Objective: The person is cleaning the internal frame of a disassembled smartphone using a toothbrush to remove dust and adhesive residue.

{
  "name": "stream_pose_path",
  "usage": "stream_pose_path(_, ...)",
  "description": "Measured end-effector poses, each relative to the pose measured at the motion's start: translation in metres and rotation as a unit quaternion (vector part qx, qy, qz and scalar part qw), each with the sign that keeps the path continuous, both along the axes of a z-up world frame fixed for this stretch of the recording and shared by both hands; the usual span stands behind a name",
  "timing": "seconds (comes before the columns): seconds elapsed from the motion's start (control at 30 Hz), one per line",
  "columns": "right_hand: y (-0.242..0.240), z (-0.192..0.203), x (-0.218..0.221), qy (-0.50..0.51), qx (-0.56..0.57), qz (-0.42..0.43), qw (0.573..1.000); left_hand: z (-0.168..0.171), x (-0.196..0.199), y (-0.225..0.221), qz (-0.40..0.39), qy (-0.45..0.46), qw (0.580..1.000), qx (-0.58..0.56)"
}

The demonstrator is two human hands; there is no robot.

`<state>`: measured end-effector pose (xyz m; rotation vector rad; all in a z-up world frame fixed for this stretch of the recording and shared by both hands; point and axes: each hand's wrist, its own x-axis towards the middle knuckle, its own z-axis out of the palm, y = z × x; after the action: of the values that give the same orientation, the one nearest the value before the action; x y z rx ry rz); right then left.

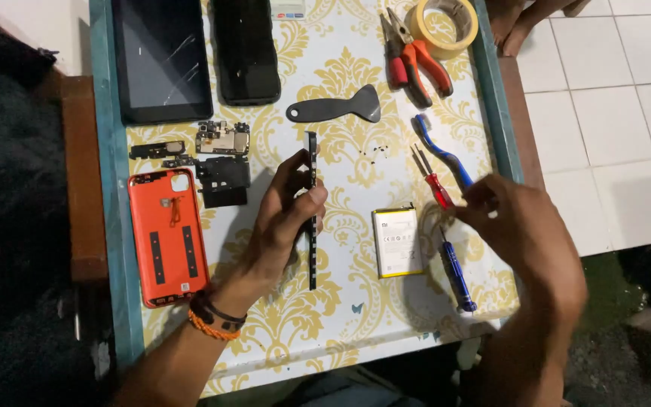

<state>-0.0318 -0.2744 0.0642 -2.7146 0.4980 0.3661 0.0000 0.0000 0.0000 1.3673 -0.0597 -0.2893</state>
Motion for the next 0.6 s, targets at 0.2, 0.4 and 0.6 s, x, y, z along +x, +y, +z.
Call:
stream_pose_path(0.2, 0.001, -0.034, -0.064, 0.124, 0.021, -0.126, 0.984, -0.013, 0.002, -0.001, -0.057, -0.001, 0.976, -0.211)
stream_pose_path(0.4, 0.010, -0.006, -0.091, -0.130, 0.200, -0.183, 0.954, -0.024, -0.002, 0.001, -0.125, 0.042, 0.934, -0.332)
stream_pose_path(0.6, 0.057, 0.026, -0.076, -0.312, 0.069, 0.126, 0.939, -0.015, -0.006, 0.000, -0.154, 0.028, 0.925, -0.346)
